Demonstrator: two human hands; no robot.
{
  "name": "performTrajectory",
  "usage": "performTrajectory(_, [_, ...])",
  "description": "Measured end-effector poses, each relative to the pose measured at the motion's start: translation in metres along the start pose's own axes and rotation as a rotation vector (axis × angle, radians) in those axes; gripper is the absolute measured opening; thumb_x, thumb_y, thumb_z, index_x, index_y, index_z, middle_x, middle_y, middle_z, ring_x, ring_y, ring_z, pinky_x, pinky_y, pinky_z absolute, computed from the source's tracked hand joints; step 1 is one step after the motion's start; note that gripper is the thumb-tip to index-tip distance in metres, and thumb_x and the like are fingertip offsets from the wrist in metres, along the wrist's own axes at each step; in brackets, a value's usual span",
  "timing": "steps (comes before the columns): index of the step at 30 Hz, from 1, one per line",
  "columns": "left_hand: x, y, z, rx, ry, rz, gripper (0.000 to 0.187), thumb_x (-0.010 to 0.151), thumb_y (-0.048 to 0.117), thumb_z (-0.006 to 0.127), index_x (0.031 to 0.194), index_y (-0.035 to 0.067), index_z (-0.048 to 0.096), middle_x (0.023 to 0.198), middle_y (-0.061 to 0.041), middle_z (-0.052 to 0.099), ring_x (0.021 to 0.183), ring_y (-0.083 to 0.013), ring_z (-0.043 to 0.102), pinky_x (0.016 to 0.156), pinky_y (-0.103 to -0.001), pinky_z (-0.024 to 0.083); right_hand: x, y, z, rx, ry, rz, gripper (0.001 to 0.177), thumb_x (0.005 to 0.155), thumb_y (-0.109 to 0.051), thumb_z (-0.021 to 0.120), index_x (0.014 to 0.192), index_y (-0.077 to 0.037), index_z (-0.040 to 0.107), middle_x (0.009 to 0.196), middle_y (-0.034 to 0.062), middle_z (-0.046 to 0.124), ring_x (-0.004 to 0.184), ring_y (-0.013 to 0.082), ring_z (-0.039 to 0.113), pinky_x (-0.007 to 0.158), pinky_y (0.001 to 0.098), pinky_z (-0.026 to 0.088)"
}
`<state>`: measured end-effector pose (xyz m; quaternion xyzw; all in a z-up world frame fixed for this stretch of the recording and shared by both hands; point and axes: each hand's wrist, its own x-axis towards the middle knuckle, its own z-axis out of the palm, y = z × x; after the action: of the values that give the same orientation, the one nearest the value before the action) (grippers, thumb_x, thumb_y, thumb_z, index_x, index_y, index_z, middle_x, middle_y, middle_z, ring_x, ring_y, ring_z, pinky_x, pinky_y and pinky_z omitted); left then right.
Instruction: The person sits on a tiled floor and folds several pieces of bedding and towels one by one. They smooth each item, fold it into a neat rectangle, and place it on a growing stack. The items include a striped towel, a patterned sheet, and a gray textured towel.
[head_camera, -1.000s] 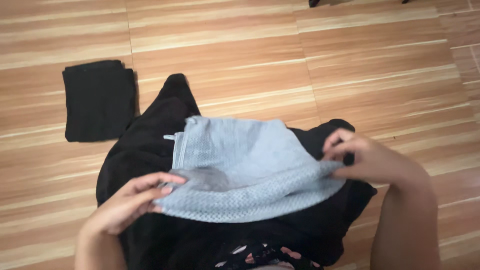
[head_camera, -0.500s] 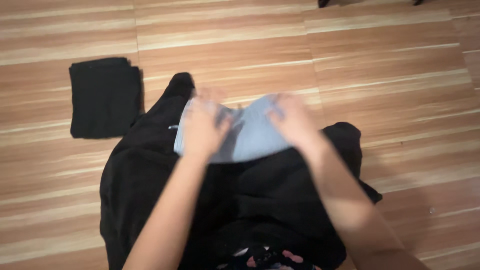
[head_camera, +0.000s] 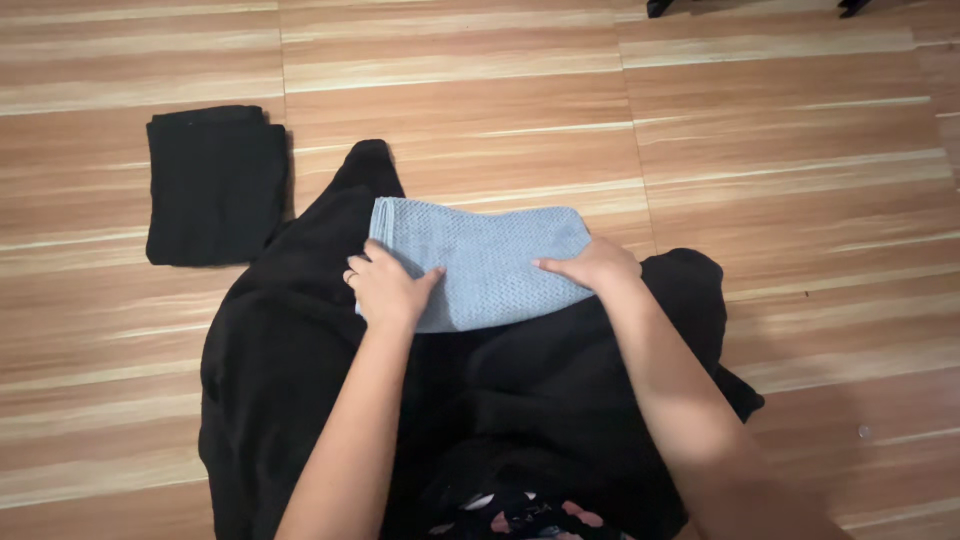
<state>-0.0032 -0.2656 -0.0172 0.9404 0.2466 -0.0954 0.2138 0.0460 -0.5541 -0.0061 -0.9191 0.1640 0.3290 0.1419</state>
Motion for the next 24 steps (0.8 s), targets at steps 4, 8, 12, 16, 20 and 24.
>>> performTrajectory(4, [0.026,-0.003,-0.023,0.012,-0.331,-0.191,0.108,0.059,0.068,0.091,0.132,-0.004,0.057,0.124,-0.021,0.068,0.111,-0.0356,0.069,0.094,-0.045,0.057,0.022,0.019,0.001,0.196,-0.058,-0.167,0.089,0.059,-0.060,0.085,0.132,-0.011,0.071,0.129,0.0158,0.073,0.120,0.0279,0.069,0.101,0.0365,0.053])
performTrajectory(8, [0.047,-0.013,-0.024,0.003,-0.573,-0.153,0.094,0.059,0.066,0.087,0.127,0.002,0.073,0.119,-0.014,0.075,0.104,-0.0289,0.072,0.096,-0.041,0.055,0.031,0.021,-0.009,0.353,-0.234,-0.172,0.093,0.059,-0.043,0.092,0.140,-0.009,0.062,0.133,0.0152,0.071,0.121,0.0262,0.069,0.100,0.0383,0.055])
performTrajectory(12, [0.055,-0.028,-0.020,-0.412,-0.562,-0.070,0.086,0.056,0.045,0.092,0.126,-0.003,0.074,0.116,-0.015,0.078,0.104,-0.0274,0.075,0.095,-0.037,0.057,0.015,0.009,-0.034,0.449,-0.325,-0.075,0.099,0.061,-0.036,0.093,0.147,-0.007,0.054,0.136,0.0174,0.069,0.124,0.0282,0.068,0.100,0.0412,0.057])
performTrajectory(16, [0.056,-0.036,-0.036,-0.837,-0.610,-0.090,0.083,0.060,0.022,0.089,0.134,0.000,0.060,0.120,-0.015,0.075,0.110,-0.0273,0.073,0.096,-0.039,0.057,-0.004,-0.020,-0.073,0.591,-0.319,-0.149,0.092,0.064,-0.031,0.087,0.147,-0.010,0.053,0.135,0.0133,0.068,0.124,0.0278,0.065,0.099,0.0474,0.053])
performTrajectory(20, [0.068,-0.039,-0.088,-1.035,-0.634,-0.111,0.079,0.065,0.014,0.081,0.139,0.010,0.056,0.129,-0.010,0.068,0.118,-0.0231,0.064,0.095,-0.041,0.054,-0.010,-0.074,-0.127,0.807,-0.146,-0.465,0.086,0.069,-0.020,0.086,0.146,-0.003,0.052,0.136,0.0119,0.067,0.128,0.0260,0.063,0.107,0.0388,0.049])
performTrajectory(24, [0.086,-0.064,-0.151,-1.465,-0.529,0.017,0.069,0.074,0.015,0.077,0.138,-0.001,0.057,0.129,-0.017,0.067,0.120,-0.0280,0.065,0.098,-0.041,0.056,-0.006,-0.160,-0.161,1.211,-0.214,-0.773,0.067,0.083,-0.018,0.079,0.142,-0.002,0.053,0.134,0.0115,0.066,0.131,0.0247,0.064,0.109,0.0396,0.051])
